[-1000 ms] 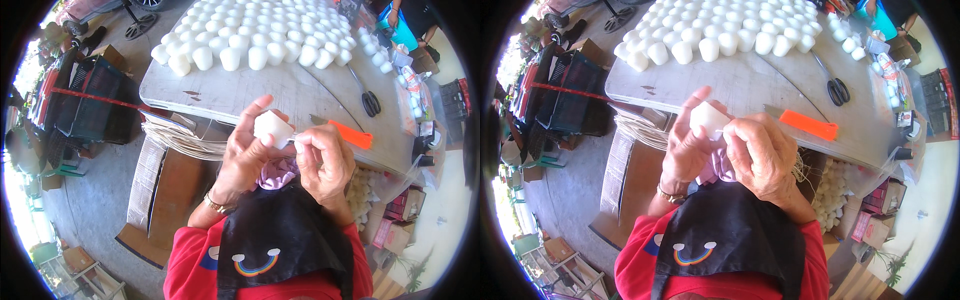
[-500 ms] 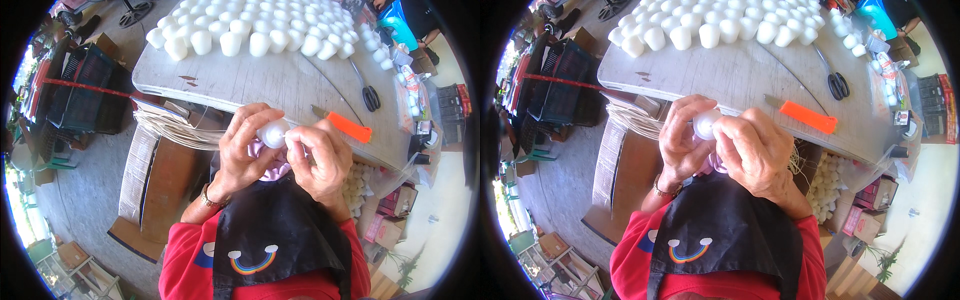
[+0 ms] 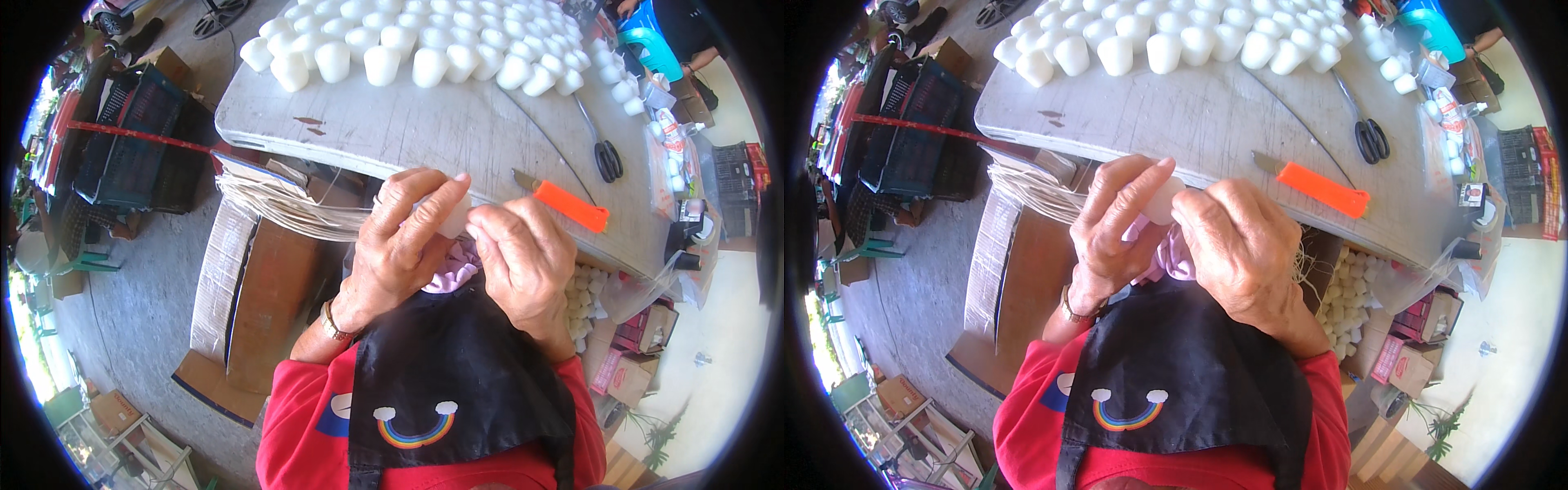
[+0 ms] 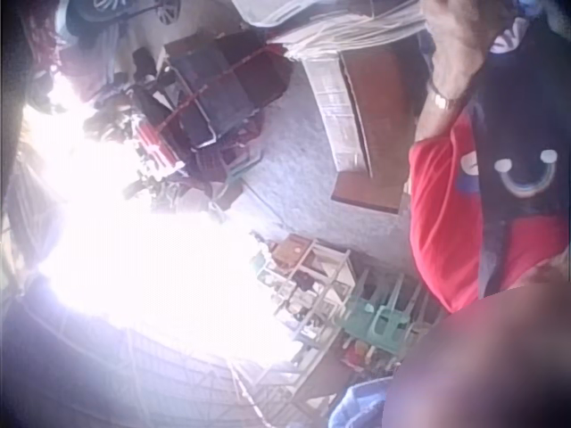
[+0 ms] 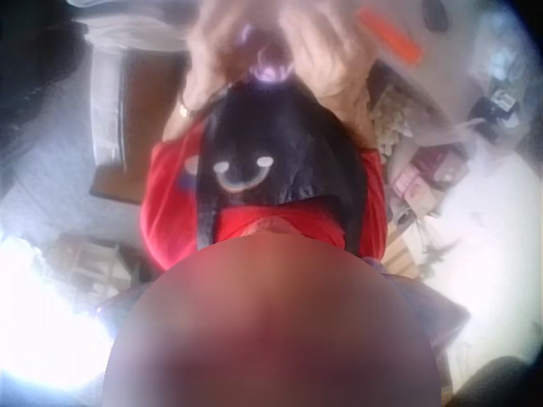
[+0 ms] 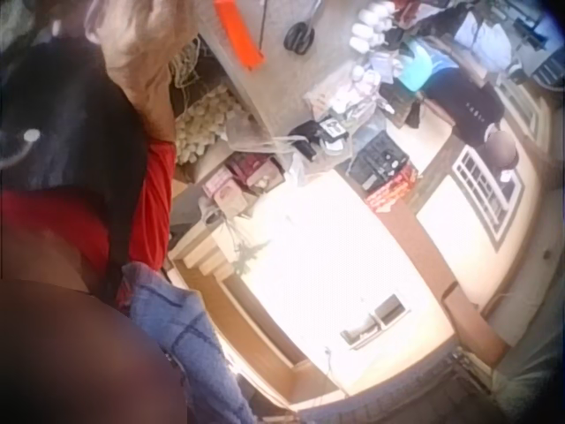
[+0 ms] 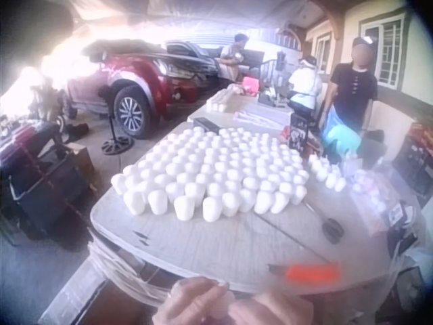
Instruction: The person inserts wicks into small white candles, trims the wicks with scissors, and places the finished candles on a table. The person repeats this process for multiple candles.
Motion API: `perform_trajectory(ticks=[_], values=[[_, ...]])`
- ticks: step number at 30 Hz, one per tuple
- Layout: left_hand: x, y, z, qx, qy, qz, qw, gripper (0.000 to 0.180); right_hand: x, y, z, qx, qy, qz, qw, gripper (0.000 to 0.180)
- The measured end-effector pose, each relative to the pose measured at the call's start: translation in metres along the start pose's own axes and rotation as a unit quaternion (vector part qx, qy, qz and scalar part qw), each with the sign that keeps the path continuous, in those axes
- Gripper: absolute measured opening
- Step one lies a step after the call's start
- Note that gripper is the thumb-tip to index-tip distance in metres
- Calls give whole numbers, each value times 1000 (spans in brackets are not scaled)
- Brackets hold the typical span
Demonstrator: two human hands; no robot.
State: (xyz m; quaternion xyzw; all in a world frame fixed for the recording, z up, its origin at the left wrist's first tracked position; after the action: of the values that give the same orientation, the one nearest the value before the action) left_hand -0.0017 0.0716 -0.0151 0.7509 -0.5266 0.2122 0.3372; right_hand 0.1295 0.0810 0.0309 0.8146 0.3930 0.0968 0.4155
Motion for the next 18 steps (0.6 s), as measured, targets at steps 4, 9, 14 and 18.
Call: perform_trajectory(ticks=[4, 9, 14, 18], values=[[-9, -1, 3, -37, 44, -14, 998, 62, 8, -2, 5, -76, -62, -74, 992, 27], [-6, -3, -1, -91, 26, 36, 995, 52, 14, -4, 5, -86, -79, -123, 985, 23], [-12, 4, -5, -98, 90, 59, 989, 55, 25, -13, 12, -106, -114, -207, 966, 26], [-17, 15, -5, -74, 151, 83, 982, 61, 40, -5, 24, -69, -181, -254, 947, 20]])
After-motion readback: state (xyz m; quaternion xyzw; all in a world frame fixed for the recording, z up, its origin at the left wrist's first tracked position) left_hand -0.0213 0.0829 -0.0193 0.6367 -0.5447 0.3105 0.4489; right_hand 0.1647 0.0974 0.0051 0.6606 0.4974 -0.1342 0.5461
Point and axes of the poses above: each hand's wrist, its own z-axis away from the middle knuckle, its own y-axis out of the back of the hand, x = y × z, the point moved 6 cm from there along -z, towards the middle knuckle, and after that the axes turned 10 degrees about z, right-handed, at the moved point
